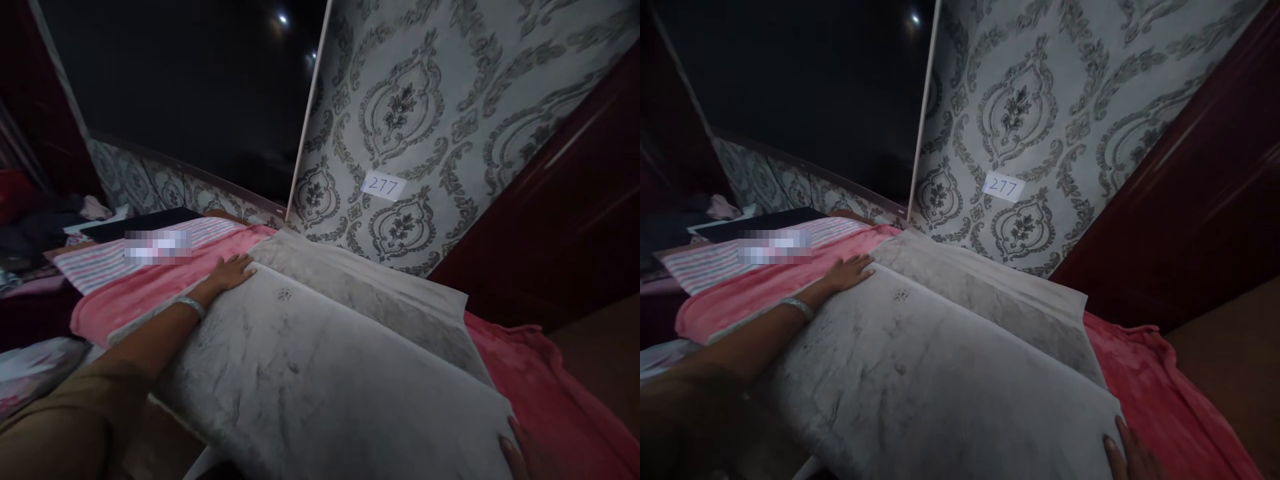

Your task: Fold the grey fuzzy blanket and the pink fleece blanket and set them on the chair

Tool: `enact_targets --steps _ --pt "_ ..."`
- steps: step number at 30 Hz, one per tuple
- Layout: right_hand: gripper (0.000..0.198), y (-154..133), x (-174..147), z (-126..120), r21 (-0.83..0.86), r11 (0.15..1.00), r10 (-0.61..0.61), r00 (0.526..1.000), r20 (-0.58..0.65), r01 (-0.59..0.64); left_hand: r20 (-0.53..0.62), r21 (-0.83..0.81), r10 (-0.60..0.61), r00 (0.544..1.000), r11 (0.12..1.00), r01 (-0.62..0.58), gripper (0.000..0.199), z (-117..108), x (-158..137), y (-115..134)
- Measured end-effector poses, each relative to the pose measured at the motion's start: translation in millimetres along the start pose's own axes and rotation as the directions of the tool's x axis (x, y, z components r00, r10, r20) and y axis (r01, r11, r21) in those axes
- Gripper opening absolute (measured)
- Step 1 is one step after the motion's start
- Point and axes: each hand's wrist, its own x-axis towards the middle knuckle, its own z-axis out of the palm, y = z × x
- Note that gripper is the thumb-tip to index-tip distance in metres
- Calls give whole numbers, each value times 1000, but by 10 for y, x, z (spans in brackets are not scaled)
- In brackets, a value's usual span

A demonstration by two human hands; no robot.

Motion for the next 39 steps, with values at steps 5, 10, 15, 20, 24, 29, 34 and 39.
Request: enact_targets --steps 5,10,15,20,24,29,34,39 --pt "79 -168 -118 -125 -90 995 40 999 37 -37 49 12 -2 999 1000 1 72 -68 -13 49" --pt "80 -307 -171 -214 -119 991 65 994 86 -54 57 56 -41 998 998 38 72 -196 -82 221" --pt "80 -328 -141 -295 -125 990 86 988 127 -70 59 79 19 998 997 -24 67 -276 -526 306" --pt "75 -471 -568 -285 -183 982 -29 995 99 47 39 126 137 990 982 -141 67 -126 -1201 24" --pt "72 -551 -1034 -236 -237 969 -55 996 68 69 -23 111 117 993 987 -114 66 33 -1470 -299" --pt "73 -520 -1115 -256 -257 965 -28 996 82 49 -74 54 147 986 988 -143 63 128 -1421 -494" --pt "84 -608 -1069 -324 -216 976 4 997 77 13 -99 46 151 984 988 -147 65 157 -1383 -516" --pt "88 -692 -1078 -350 -211 978 17 996 89 2 -111 69 129 985 990 -121 65 160 -1390 -509"
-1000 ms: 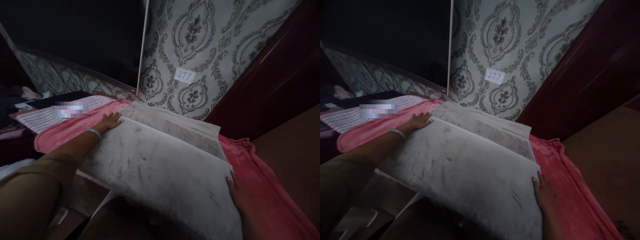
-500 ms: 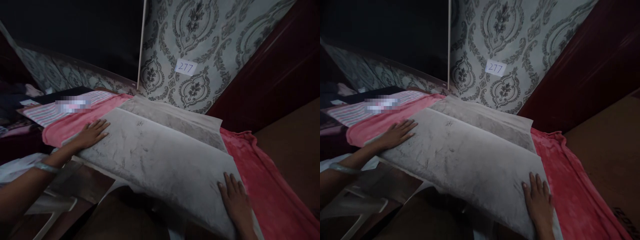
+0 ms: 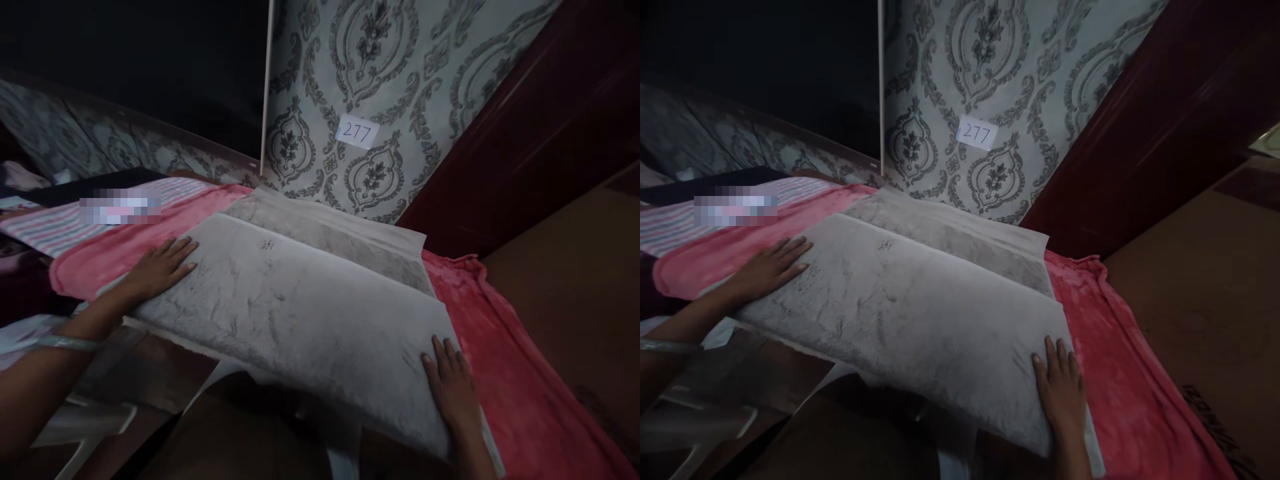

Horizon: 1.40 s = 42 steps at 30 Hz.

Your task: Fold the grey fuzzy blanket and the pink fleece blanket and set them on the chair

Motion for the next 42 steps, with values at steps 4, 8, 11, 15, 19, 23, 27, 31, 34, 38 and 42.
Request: enact_targets --steps 4,8,11,15,19,23,27,31,34,38,42 --pt "87 -47 2 -17 -4 1000 14 1000 0 -14 18 9 -23 1000 1000 23 66 -10 6 23" --pt "84 -71 -1 -25 3 999 42 999 14 -42 36 31 -40 999 999 39 65 -36 3 48" --pt "80 -51 11 -39 3 999 40 999 29 -40 53 45 -60 997 997 58 64 -104 -3 65" --pt "70 -265 60 -177 -51 993 113 992 63 -110 72 105 -154 985 984 147 61 -252 22 306" --pt "59 -1130 64 -443 -84 996 -38 999 34 40 -21 70 50 999 996 -48 61 -290 116 1080" --pt "64 -2118 -35 -548 89 929 -369 903 221 359 -6 -51 446 895 894 -446 65 -113 178 2035" --pt "62 -2373 -109 -450 251 862 -499 826 262 441 -12 -108 545 838 833 -543 63 183 160 2461" --pt "62 -1917 38 -431 235 900 -420 873 247 367 -54 -80 536 842 839 -539 64 381 210 2424" --pt "61 -1341 240 -501 110 976 -212 943 258 190 -68 -47 535 842 841 -538 65 441 277 2378" --pt "60 -641 364 -586 -35 998 60 972 226 -53 -105 9 532 840 846 -534 70 510 335 2371" --pt "61 -363 352 -621 -55 985 170 963 209 -162 -155 59 534 831 845 -531 73 572 372 2366"
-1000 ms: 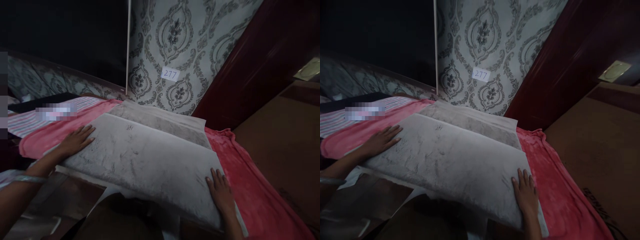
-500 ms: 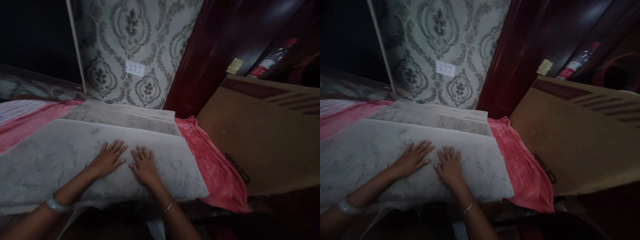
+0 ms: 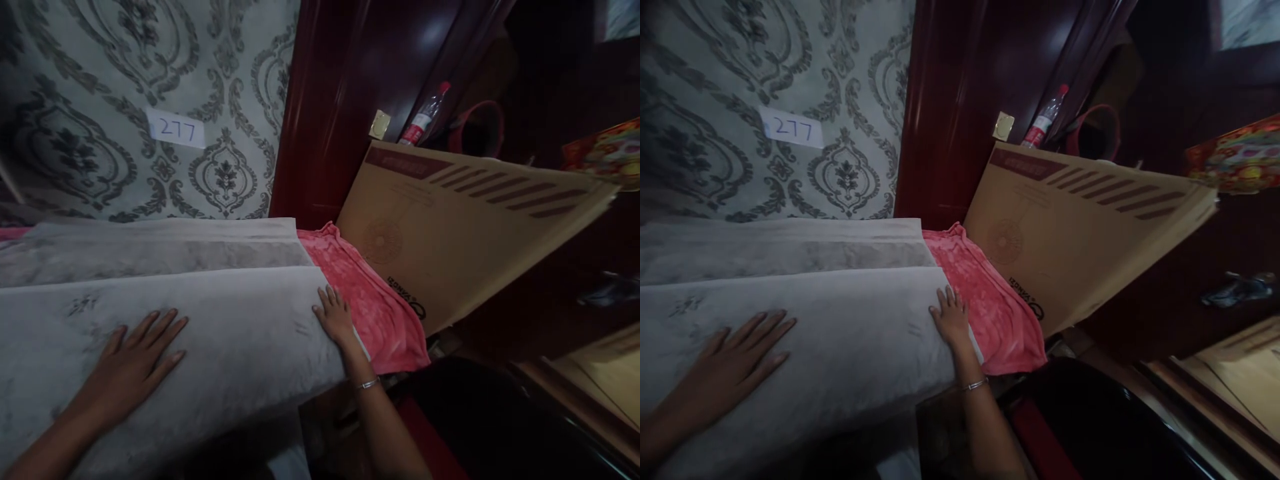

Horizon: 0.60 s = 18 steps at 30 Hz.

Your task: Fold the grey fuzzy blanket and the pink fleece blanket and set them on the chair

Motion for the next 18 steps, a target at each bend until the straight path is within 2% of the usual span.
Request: enact_targets --steps 2,5,9,11,14,18 --pt "61 -44 24 -33 20 999 26 1000 -1 -26 -8 19 5 1000 1000 -4 72 27 8 -12" --pt "61 -285 133 -118 32 999 10 1000 -21 -10 -27 54 11 1000 999 -9 69 66 14 -31" --pt "62 -661 382 -198 47 978 -202 979 11 201 -25 84 7 1000 996 -5 66 97 11 -48" --pt "60 -738 520 -204 57 970 -239 970 40 237 -16 78 2 1000 997 -1 66 101 9 -52" --pt "59 -692 689 -181 60 987 -151 988 26 149 -31 54 1 1000 999 1 67 111 13 -68" --pt "61 -571 780 -94 49 997 -63 997 -51 65 -24 -11 -6 1000 1000 5 64 65 -8 -71"
